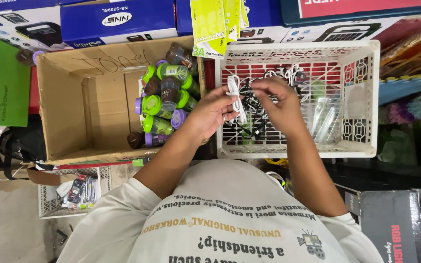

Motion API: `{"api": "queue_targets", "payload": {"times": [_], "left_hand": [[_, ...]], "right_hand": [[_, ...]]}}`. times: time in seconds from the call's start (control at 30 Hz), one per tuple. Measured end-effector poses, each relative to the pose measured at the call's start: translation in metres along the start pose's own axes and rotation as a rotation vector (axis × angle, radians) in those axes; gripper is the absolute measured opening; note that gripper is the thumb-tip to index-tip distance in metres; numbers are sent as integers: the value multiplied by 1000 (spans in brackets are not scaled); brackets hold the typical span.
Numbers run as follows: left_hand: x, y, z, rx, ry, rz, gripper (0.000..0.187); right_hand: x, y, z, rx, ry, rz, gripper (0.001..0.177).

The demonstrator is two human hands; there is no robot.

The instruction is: Sorting electronic accessories and small jars between a cardboard box and a plastic basket.

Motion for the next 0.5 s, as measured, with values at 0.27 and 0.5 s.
{"api": "queue_targets", "payload": {"times": [0.27,0.5], "left_hand": [[40,-16,8,-97,-30,-33,42],[28,-11,23,346,675,-96,40]], "right_hand": [[18,-21,-29,-38,-87,140,21],[8,-38,-80,-222,-412,342,38]]}}
Point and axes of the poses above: each hand's wrist, its own y-axis towards the middle knuckle, its own x-axis out of the palm, z = x × y, the point moved 7 cm from there along y, towards the middle knuckle, and after that the axes turned 9 degrees about x, right-handed, at the moved point
